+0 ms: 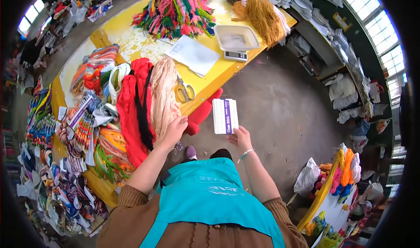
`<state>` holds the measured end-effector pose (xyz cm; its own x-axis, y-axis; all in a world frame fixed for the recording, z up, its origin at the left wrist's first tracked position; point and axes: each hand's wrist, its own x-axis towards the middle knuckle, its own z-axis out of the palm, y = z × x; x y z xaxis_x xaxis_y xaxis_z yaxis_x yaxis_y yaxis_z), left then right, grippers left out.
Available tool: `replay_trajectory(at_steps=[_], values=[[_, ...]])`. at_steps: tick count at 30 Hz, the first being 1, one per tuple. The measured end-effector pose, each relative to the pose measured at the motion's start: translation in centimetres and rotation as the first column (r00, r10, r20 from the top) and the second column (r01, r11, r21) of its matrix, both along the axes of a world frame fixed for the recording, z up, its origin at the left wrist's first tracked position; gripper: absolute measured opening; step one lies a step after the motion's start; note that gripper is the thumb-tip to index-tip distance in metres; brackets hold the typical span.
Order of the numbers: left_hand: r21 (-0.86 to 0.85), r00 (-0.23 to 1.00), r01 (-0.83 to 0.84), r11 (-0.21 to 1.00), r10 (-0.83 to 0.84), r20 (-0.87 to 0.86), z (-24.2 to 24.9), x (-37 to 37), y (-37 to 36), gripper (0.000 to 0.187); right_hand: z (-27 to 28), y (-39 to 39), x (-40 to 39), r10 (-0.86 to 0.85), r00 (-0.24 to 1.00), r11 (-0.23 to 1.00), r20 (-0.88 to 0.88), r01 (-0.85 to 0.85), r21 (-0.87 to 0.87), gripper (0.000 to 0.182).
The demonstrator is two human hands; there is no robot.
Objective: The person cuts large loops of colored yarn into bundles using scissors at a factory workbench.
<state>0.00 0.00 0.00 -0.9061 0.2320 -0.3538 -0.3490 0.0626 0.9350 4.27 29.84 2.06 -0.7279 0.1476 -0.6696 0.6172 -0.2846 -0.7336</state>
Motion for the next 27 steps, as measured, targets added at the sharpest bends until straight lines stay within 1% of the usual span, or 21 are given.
replay_trajectory(at_steps=[2, 3, 5, 6, 8, 10, 12, 13, 14, 15, 16, 17, 18, 19, 20, 21, 22, 23, 24, 25, 27], values=[[-0.044, 1.0, -0.015, 0.999, 0.015, -0.003, -0.9, 0.3, 0.2, 0.041, -0.2, -0.8, -0.1, -0.006, 1.0, 1.0, 0.028, 0.006, 0.015, 0.024], [-0.06, 1.0, -0.023, 0.998, 0.022, -0.018, -0.7, -8.9, 3.0, 0.041, -1.8, 1.5, -10.1, 0.015, 1.0, 1.0, 0.015, -0.015, -0.013, 0.023], [-0.019, 0.994, -0.109, 0.994, 0.108, -0.004, -0.4, -11.3, 5.7, 0.041, -3.3, 3.0, -14.9, 0.088, 0.995, 0.996, 0.046, -0.087, -0.034, 0.02], [-0.003, 0.989, -0.114, 0.993, 0.114, 0.095, -0.7, -12.5, 6.8, 0.045, -4.5, 3.4, -17.4, 0.134, 0.99, 0.99, 0.048, -0.132, -0.05, 0.02], [-0.03, 0.948, -0.169, 0.985, 0.171, 0.268, -0.4, -14.3, 9.1, 0.049, -7.4, 3.9, -22.3, 0.24, 0.969, 0.968, 0.052, -0.235, -0.09, 0.021], [-0.068, 0.925, -0.198, 0.978, 0.21, 0.318, -2.3, -16.5, 11.2, 0.052, -9.3, 4.1, -26.4, 0.333, 0.941, 0.936, 0.06, -0.322, -0.144, 0.023], [-0.103, 0.87, -0.333, 0.937, 0.347, 0.351, -4.0, -19.0, 13.4, 0.053, -10.8, 4.1, -30.1, 0.444, 0.891, 0.892, 0.097, -0.429, -0.144, 0.026], [-0.099, 0.878, -0.368, 0.924, 0.381, 0.291, -5.5, -19.9, 14.4, 0.053, -10.9, 4.2, -31.7, 0.501, 0.857, 0.862, 0.118, -0.483, -0.156, 0.027], [-0.116, 0.858, -0.397, 0.911, 0.413, 0.305, -6.9, -20.9, 15.2, 0.053, -10.9, 4.4, -33.1, 0.535, 0.83, 0.843, 0.158, -0.514, -0.159, 0.028], [-0.158, 0.859, -0.415, 0.896, 0.443, 0.256, -8.4, -21.7, 15.9, 0.052, -12.3, 4.7, -34.6, 0.612, 0.771, 0.787, 0.175, -0.615, -0.044, 0.028], [-0.197, 0.856, -0.436, 0.878, 0.473, 0.208, -8.8, -22.6, 16.8, 0.051, -13.0, 5.3, -36.1, 0.684, 0.702, 0.704, 0.199, -0.706, 0.072, 0.029], [-0.249, 0.845, -0.449, 0.858, 0.498, 0.193, -9.2, -23.4, 17.4, 0.052, -13.7, 6.6, -37.9, 0.839, 0.495, 0.306, 0.226, -0.772, 0.557, 0.031], [-0.264, 0.818, -0.481, 0.836, 0.536, 0.206, -9.6, -23.8, 17.9, 0.052, -15.3, 7.8, -39.3, 0.822, 0.535, 0.31, 0.195, -0.708, 0.634, 0.033], [-0.412, 0.865, -0.425, 0.806, 0.496, 0.078, -10.1, -24.1, 18.5, 0.054, -15.3, 8.4, -40.7, 0.804, 0.574, 0.315, 0.157, -0.634, 0.706, 0.035], [-0.553, 0.907, -0.369, 0.747, 0.42, -0.037, -10.6, -24.5, 18.9, 0.056, -15.2, 9.1, -42.2, 0.651, 0.756, 0.639, 0.067, -0.593, 0.49, 0.034], [-0.577, 0.91, -0.362, 0.732, 0.411, -0.049, -10.9, -25.1, 19.3, 0.059, -13.4, 9.4, -44.0, 0.433, 0.899, 0.873, 0.059, -0.435, 0.22, 0.033], [-0.58, 0.9, -0.374, 0.724, 0.434, -0.039, -10.5, -25.5, 19.9, 0.059, -13.3, 10.2, -45.3, 0.409, 0.909, 0.89, 0.081, -0.417, 0.185, 0.032], [-0.619, 0.904, -0.382, 0.686, 0.416, -0.097, -10.1, -26.0, 20.5, 0.059, -13.2, 10.9, -46.6, 0.382, 0.919, 0.906, 0.101, -0.394, 0.155, 0.031], [-0.656, 0.907, -0.39, 0.646, 0.391, -0.154, -9.7, -26.6, 21.0, 0.059, -13.1, 11.3, -47.1, 0.41, 0.907, 0.892, 0.093, -0.42, 0.167, 0.028], [-0.643, 0.902, -0.396, 0.656, 0.408, -0.14, -9.5, -27.2, 21.2, 0.06, -13.1, 11.4, -47.5, 0.425, 0.9, 0.885, 0.1, -0.436, 0.165, 0.028], [-0.631, 0.891, -0.413, 0.657, 0.435, -0.13, -9.3, -28.1, 21.8, 0.059, -13.1, 11.8, -48.2, 0.405, 0.912, 0.893, 0.067, -0.41, 0.186, 0.027]])
